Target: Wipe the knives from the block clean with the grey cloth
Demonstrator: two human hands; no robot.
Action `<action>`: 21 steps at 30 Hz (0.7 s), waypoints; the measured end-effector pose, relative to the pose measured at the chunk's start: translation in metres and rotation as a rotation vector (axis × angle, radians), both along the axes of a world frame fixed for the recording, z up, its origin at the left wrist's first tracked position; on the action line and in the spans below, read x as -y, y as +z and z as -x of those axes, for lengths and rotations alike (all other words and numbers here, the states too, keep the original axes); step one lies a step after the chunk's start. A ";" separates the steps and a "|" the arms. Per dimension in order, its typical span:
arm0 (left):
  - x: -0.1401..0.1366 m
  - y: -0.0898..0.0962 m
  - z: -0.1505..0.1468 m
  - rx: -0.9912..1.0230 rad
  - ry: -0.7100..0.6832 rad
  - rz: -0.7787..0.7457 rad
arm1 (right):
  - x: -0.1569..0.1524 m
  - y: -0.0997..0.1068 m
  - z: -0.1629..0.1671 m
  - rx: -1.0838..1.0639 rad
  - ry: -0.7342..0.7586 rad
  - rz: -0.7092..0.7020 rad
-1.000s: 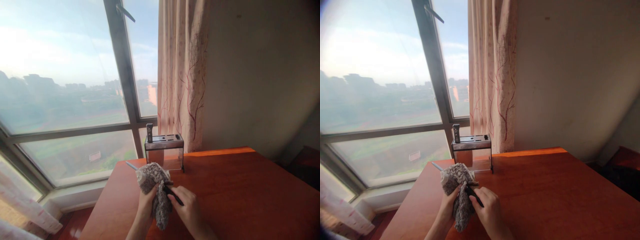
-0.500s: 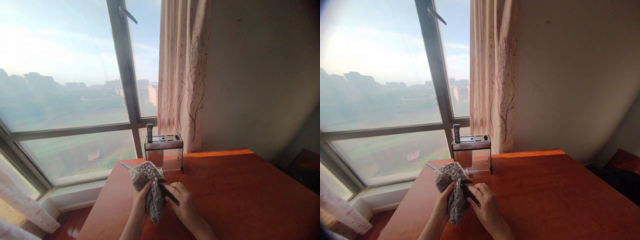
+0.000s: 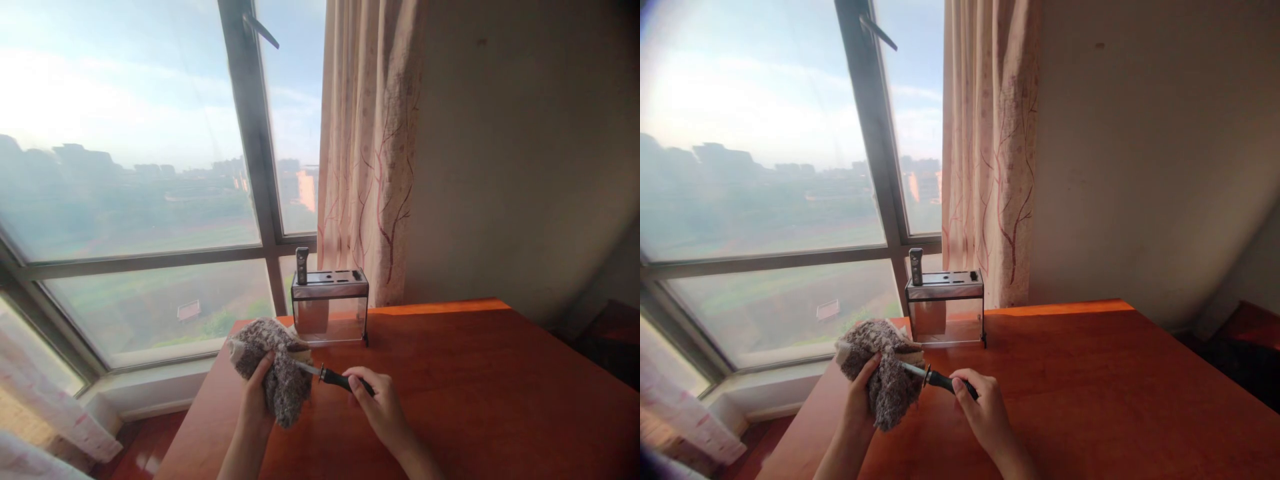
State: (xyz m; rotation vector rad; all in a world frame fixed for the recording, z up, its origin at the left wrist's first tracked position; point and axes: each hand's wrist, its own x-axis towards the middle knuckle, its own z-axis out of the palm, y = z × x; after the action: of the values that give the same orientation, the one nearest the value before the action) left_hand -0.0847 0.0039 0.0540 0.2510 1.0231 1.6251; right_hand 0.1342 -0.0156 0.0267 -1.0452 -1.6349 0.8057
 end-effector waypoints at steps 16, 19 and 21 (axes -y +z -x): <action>0.002 -0.021 -0.020 -0.107 -0.151 -0.060 | 0.002 -0.006 0.013 -0.093 -0.016 0.093; 0.008 -0.022 -0.032 -0.149 -0.215 -0.091 | 0.005 -0.006 0.019 -0.105 -0.026 0.082; 0.012 -0.019 -0.039 -0.164 -0.228 -0.110 | 0.006 -0.005 0.022 -0.132 -0.035 0.112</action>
State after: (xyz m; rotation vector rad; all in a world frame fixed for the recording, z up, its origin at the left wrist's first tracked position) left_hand -0.0460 -0.0082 0.0353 0.5621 0.9901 1.4723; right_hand 0.1127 -0.0217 0.0218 -1.0731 -1.4703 0.9319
